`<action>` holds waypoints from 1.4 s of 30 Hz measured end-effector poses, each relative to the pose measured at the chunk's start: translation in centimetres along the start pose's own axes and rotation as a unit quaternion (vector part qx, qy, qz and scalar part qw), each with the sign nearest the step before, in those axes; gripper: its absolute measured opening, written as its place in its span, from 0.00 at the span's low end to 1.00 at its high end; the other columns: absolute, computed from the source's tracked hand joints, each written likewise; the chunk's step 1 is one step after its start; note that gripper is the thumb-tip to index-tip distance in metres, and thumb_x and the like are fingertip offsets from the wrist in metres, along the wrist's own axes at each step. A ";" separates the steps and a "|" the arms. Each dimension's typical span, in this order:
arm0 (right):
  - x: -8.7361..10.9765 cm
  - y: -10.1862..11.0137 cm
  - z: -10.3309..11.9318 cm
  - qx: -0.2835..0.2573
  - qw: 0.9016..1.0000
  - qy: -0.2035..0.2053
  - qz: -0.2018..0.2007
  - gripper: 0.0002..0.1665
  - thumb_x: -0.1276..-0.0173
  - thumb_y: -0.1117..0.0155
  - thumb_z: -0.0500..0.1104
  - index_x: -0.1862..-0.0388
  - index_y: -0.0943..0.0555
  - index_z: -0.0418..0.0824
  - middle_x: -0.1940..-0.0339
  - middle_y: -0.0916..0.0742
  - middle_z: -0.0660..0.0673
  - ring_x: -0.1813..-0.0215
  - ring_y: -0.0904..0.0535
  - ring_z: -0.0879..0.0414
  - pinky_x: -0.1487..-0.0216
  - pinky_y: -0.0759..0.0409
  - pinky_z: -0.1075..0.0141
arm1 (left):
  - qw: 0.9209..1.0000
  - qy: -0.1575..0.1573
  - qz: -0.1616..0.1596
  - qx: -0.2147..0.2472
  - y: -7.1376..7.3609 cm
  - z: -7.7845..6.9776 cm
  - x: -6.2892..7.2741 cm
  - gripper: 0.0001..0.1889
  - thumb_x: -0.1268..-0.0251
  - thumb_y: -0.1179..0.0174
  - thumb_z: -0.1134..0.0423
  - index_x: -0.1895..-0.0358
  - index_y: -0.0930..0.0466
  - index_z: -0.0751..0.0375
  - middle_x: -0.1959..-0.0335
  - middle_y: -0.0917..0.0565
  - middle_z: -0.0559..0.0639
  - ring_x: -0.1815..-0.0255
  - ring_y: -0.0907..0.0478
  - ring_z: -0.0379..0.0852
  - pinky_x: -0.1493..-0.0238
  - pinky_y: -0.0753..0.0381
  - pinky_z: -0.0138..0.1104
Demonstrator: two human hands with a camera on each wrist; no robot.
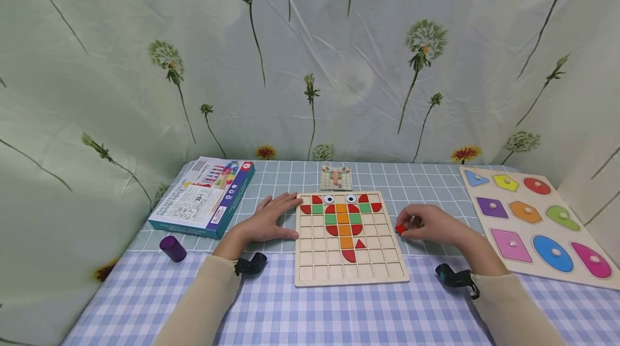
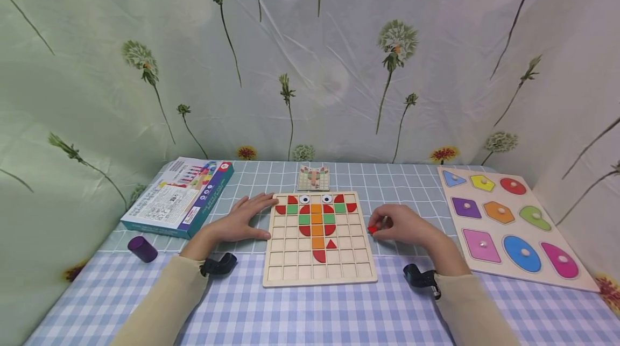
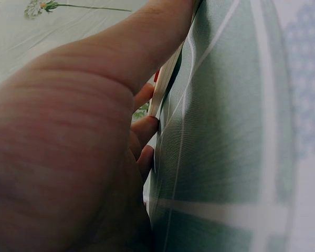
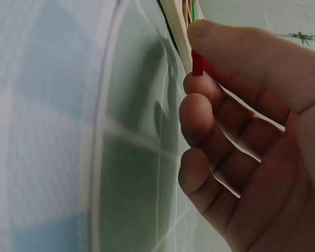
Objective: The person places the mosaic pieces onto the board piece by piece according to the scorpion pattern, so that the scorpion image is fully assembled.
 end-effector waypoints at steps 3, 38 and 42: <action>-0.1 -0.1 0.8 0.003 1.000 0.016 -0.002 0.11 0.40 0.26 0.39 0.59 0.16 0.48 0.62 0.15 0.53 0.64 0.24 0.60 0.63 0.22 0.72 | 1.000 -0.001 -0.001 0.000 0.1 0.0 0.0 0.48 0.44 0.31 0.38 0.22 0.42 0.46 0.18 0.46 0.50 0.16 0.57 0.56 0.19 0.68 0.60; -0.8 -4.3 6.0 -0.025 0.995 0.078 0.057 0.10 0.40 0.24 0.44 0.63 0.17 0.52 0.67 0.18 0.55 0.67 0.26 0.63 0.66 0.24 0.73 | 1.000 -0.012 0.000 0.003 0.1 -0.1 -0.1 0.47 0.43 0.31 0.40 0.22 0.41 0.47 0.18 0.45 0.50 0.15 0.57 0.56 0.19 0.68 0.60; -0.8 -4.8 6.5 -0.029 0.994 0.082 0.069 0.10 0.41 0.24 0.43 0.63 0.17 0.52 0.69 0.19 0.56 0.68 0.27 0.63 0.67 0.25 0.72 | 1.000 -0.012 0.000 0.004 0.1 -0.2 0.0 0.47 0.43 0.31 0.40 0.22 0.41 0.47 0.18 0.45 0.51 0.15 0.57 0.56 0.19 0.68 0.60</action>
Point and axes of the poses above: each hand's wrist, its own x-axis away from the middle knuckle, its own y-axis out of the back of the hand, z = x × y, the point moved 9 cm from there along -x, towards the middle knuckle
